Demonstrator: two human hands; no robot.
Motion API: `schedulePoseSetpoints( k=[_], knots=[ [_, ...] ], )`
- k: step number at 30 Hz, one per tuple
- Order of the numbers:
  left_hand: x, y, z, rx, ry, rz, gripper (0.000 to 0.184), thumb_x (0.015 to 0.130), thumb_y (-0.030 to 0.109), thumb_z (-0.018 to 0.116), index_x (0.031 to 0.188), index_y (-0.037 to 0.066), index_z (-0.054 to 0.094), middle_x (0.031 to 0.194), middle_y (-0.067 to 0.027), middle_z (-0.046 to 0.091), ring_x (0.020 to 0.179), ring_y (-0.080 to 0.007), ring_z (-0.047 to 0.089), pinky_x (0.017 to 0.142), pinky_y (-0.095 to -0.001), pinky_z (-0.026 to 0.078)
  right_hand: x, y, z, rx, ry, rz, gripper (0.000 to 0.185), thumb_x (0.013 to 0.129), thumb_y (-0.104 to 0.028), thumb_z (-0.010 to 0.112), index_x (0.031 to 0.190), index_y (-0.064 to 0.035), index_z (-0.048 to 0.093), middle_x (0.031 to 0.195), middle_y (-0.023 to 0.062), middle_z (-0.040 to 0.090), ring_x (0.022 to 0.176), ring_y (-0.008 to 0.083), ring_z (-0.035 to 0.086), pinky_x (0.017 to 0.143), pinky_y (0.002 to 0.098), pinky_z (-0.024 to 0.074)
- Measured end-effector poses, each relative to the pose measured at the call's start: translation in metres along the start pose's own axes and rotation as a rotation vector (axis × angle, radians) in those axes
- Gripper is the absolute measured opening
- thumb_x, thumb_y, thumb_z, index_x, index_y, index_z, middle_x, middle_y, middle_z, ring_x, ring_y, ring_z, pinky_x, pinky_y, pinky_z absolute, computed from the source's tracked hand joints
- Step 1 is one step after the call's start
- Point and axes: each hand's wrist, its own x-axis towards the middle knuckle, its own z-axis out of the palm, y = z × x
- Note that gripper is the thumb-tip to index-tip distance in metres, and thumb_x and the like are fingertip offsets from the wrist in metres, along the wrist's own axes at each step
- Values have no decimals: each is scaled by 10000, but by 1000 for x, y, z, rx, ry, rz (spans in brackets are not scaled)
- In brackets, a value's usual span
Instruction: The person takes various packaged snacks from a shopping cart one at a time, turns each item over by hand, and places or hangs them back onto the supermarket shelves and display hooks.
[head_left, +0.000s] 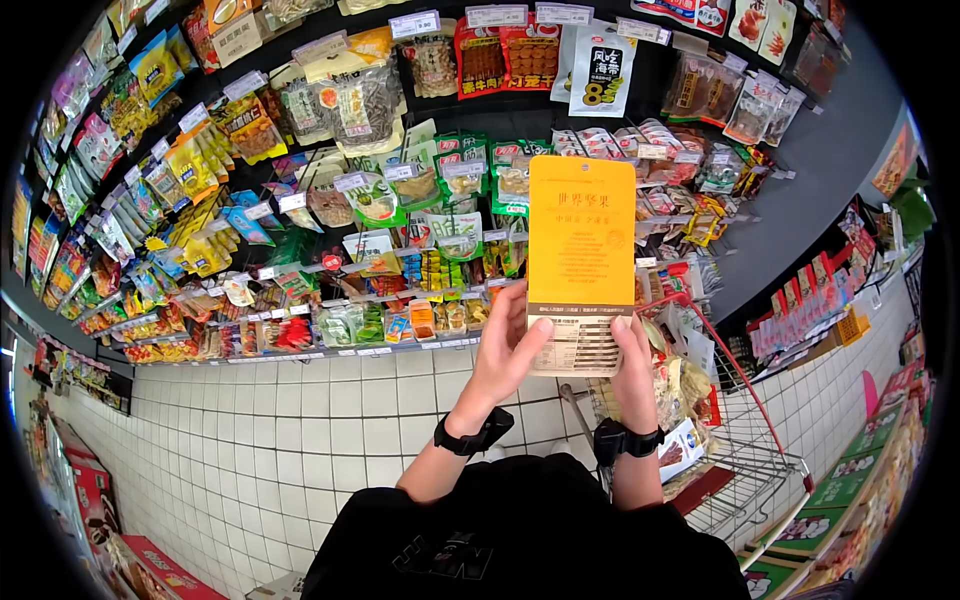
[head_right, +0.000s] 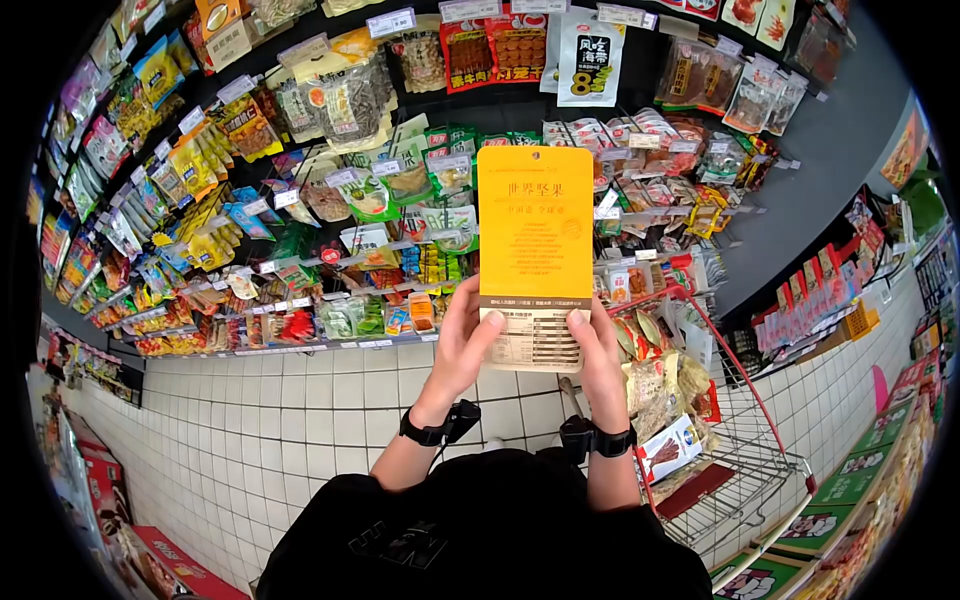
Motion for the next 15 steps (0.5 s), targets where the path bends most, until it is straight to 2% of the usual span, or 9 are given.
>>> schedulePoseSetpoints(
  k=[2, 8, 11, 12, 15],
  knots=[
    [8, 1, 13, -27, 53, -40, 498, 939, 135, 580, 1341, -26, 336, 1252, -156, 525, 1152, -198, 526, 975, -332, 418, 7, -3, -11, 13, -21, -12, 546, 934, -279, 575, 1362, 29, 433, 1286, 106, 542, 1188, 170, 494, 1022, 292, 347],
    [14, -11, 46, -16, 89, -28, 466, 946, 117, 558, 1338, -19, 346, 1276, -135, 519, 1181, -187, 503, 993, -320, 396, 21, -12, -41, 13, -62, -27, 574, 923, -266, 582, 1388, 28, 416, 1321, 116, 522, 1203, 182, 484, 1035, 296, 334],
    [9, -17, 58, -4, 154, -32, 498, 943, 88, 556, 1378, -22, 338, 1277, -115, 531, 1177, -160, 504, 980, -296, 407, 21, -19, -48, 9, 27, 83, 532, 919, -248, 571, 1361, 24, 458, 1295, 107, 536, 1175, 174, 494, 1010, 287, 355],
    [7, -16, 62, 15, 180, -13, 498, 943, 88, 556, 1378, -22, 338, 1277, -115, 531, 1177, -160, 504, 980, -296, 407, 22, -15, -53, 23, 46, 109, 478, 919, -236, 561, 1314, 27, 502, 1238, 94, 571, 1120, 161, 525, 974, 281, 382],
    [-2, -13, 70, 39, 260, -23, 506, 944, 83, 554, 1387, -28, 338, 1278, -120, 537, 1177, -159, 511, 981, -288, 409, 27, -12, -57, 88, -128, 96, 449, 921, -242, 557, 1279, 27, 523, 1170, 79, 607, 1058, 151, 557, 935, 270, 402]
  ],
)
